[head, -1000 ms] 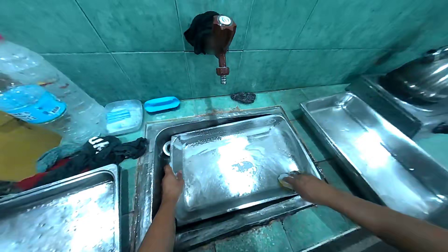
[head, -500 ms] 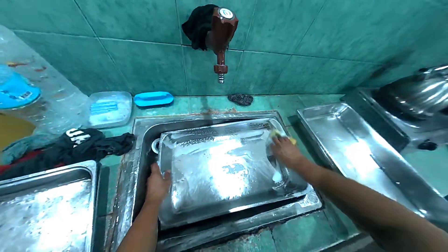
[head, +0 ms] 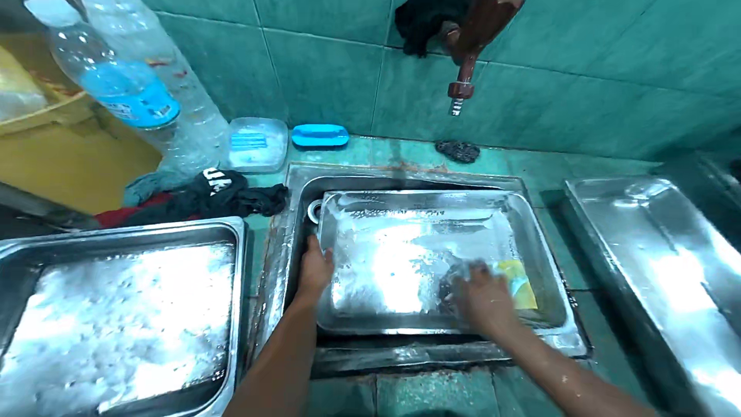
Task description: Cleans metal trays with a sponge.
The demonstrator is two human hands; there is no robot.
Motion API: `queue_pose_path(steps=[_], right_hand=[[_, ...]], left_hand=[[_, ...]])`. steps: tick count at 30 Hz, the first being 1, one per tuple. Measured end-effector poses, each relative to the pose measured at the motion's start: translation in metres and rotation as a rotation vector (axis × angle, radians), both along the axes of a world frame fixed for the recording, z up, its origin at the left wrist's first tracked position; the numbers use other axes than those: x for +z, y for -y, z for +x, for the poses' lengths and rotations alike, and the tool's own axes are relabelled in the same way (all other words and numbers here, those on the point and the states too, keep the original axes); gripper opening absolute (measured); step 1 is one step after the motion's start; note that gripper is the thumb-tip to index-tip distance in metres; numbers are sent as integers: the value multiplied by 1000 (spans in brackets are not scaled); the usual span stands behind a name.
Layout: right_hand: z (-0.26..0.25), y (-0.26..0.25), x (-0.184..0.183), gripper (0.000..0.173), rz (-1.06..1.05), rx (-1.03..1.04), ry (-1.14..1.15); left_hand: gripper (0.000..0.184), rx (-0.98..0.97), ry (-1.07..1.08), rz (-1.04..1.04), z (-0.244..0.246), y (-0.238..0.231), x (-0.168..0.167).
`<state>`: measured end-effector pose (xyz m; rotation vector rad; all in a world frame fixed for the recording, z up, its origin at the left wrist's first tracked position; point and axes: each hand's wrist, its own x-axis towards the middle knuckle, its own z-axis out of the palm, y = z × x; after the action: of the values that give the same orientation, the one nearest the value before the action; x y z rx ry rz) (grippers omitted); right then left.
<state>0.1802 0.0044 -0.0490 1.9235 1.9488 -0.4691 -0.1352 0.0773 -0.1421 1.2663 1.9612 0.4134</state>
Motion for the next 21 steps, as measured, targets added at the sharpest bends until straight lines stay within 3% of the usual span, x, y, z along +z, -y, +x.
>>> queue_pose_path(steps=[4,7,12,18,21], right_hand=[[104,-9,-15,59,-187,-59,153],[106,5,-10,48,-287,-33,124],[7,3,-4,54,-324,-50,-56],[-155,-12,-27,35,-410,208,-477],[-180,-9,-53,28,-290,75,-797]], left_hand=[[56,-2,-15,-29,1,-6,4],[55,-4,-14,-36,0,-8,6],[55,5,-8,-44,1,-9,8],[56,19,19,-2,-2,-11,0],[55,51,101,37,-3,-12,-4]])
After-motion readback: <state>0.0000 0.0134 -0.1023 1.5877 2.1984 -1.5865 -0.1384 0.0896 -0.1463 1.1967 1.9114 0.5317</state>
